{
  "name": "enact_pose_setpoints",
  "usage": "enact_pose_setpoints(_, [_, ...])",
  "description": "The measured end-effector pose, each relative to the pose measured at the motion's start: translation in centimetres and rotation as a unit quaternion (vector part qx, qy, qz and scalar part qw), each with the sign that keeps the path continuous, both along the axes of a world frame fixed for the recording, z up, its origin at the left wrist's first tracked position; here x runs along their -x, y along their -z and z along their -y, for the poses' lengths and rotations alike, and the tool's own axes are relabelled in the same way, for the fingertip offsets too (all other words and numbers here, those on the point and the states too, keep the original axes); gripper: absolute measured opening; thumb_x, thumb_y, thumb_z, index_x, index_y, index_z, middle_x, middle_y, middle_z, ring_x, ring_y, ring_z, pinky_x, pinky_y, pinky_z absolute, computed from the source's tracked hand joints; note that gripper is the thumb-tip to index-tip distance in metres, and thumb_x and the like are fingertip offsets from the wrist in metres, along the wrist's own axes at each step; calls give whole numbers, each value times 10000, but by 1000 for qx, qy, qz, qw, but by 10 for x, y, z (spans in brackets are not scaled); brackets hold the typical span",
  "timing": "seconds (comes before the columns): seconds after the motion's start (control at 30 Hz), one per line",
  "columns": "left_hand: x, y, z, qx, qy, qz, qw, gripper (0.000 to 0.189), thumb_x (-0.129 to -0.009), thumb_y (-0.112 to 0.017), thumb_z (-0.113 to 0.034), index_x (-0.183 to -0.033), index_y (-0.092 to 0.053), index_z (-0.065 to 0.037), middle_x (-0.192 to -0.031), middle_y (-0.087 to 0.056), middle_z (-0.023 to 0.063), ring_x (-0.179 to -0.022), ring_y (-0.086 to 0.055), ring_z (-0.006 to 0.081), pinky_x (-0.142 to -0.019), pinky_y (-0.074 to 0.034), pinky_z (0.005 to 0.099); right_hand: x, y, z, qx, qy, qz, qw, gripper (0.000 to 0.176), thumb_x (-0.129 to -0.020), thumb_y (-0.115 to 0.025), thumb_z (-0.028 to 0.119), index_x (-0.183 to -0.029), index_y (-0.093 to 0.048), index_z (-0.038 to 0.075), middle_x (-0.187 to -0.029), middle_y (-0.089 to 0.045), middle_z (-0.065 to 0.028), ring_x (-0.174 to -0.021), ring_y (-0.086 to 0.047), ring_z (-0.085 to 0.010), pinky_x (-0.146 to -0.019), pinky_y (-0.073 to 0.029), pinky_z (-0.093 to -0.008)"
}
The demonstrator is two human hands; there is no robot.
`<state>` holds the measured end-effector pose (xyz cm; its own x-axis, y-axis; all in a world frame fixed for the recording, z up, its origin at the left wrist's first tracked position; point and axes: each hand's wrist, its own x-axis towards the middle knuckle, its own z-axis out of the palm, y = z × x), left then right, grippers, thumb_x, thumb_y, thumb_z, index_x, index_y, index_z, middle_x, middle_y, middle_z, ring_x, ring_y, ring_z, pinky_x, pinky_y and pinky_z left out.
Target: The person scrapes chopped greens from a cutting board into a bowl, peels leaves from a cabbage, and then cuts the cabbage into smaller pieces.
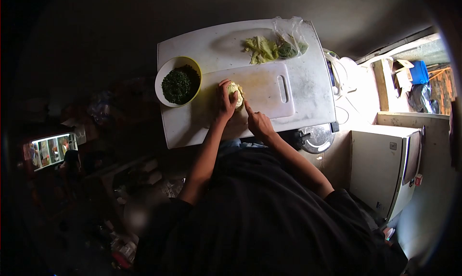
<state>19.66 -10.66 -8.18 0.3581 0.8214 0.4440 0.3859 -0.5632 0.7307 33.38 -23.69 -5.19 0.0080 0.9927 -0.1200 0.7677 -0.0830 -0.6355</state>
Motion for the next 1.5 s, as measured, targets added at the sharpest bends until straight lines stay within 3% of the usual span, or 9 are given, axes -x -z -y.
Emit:
enact_pose_setpoints(0.27, [1,-8,-2,-16,0,-6,1000,413,-920,-572,-204,-1241,-451,26,-1250,-484,238,-1158,-475,409,-1013,-383,464,-5,-7,20,44,-15,47,998,769,-847,-501,64,-1545,-190,143,-746,-644,-269,-656,-639,-451,-629,-502,-551])
enact_pose_setpoints(0.47, [0,5,-4,-9,6,27,1000,426,-917,-579,-210,-1247,-452,27,-1252,-488,235,-1158,-477,406,-1015,-381,460,-8,9,9,-24,-32,1,999,840,-818,-539,53,-1558,-157,169,-829,-665,-258,-701,-649,-445,-640,-508,-540])
enact_pose_setpoints(0.8, [3,-1,-5,-16,5,-2,1000,425,-943,-546,-262,-1243,-459,26,-1255,-484,233,-1156,-478,397,-1015,-375,468,-18,5,25,44,-44,61,996,844,-845,-531,78,-1568,-110,188,-903,-677,-242,-725,-663,-429,-653,-520,-523])
enact_pose_setpoints(0.9, [1,-6,-3,9,27,47,998,513,-889,-644,-321,-1238,-471,12,-1267,-470,240,-1159,-471,397,-1019,-369,473,-21,7,19,34,-36,66,997,827,-855,-529,93,-1566,-119,191,-906,-678,-239,-722,-665,-423,-646,-518,-526])
enact_pose_setpoints(1.1, [-1,-6,10,-52,-71,-43,995,807,-685,-854,-336,-1304,-445,-16,-1312,-451,215,-1217,-455,365,-1042,-378,454,-29,-1,7,20,-5,47,999,754,-889,-513,127,-1555,-165,186,-835,-674,-226,-682,-652,-429,-629,-503,-540])
enact_pose_setpoints(1.2, [-1,-14,20,47,-104,-17,993,835,-694,-845,-336,-1334,-418,-11,-1277,-471,245,-1194,-461,374,-1043,-371,458,-29,-17,5,17,11,29,999,686,-931,-497,167,-1545,-193,184,-792,-668,-225,-661,-639,-443,-618,-493,-550])
enact_pose_setpoints(1.27, [-2,-29,24,153,-137,100,974,799,-702,-846,-285,-1332,-437,-15,-1286,-493,205,-1184,-494,314,-1025,-401,418,-28,-22,4,19,13,18,1000,652,-951,-492,190,-1539,-209,182,-776,-665,-225,-655,-632,-448,-613,-488,-555])
enact_pose_setpoints(1.43, [39,-14,7,218,-127,148,956,705,-780,-791,-320,-1332,-463,-29,-1231,-583,111,-1107,-574,219,-955,-457,365,-26,-21,3,21,13,16,1000,640,-950,-547,251,-1517,-259,183,-783,-668,-234,-667,-633,-451,-607,-480,-557])
enact_pose_setpoints(1.5, [53,-27,4,367,-79,180,909,646,-833,-726,-379,-1332,-490,-43,-1264,-574,73,-1109,-574,185,-964,-452,350,-24,-21,2,-19,22,0,1000,619,-951,-556,248,-1506,-292,170,-733,-650,-241,-647,-625,-457,-594,-473,-557])
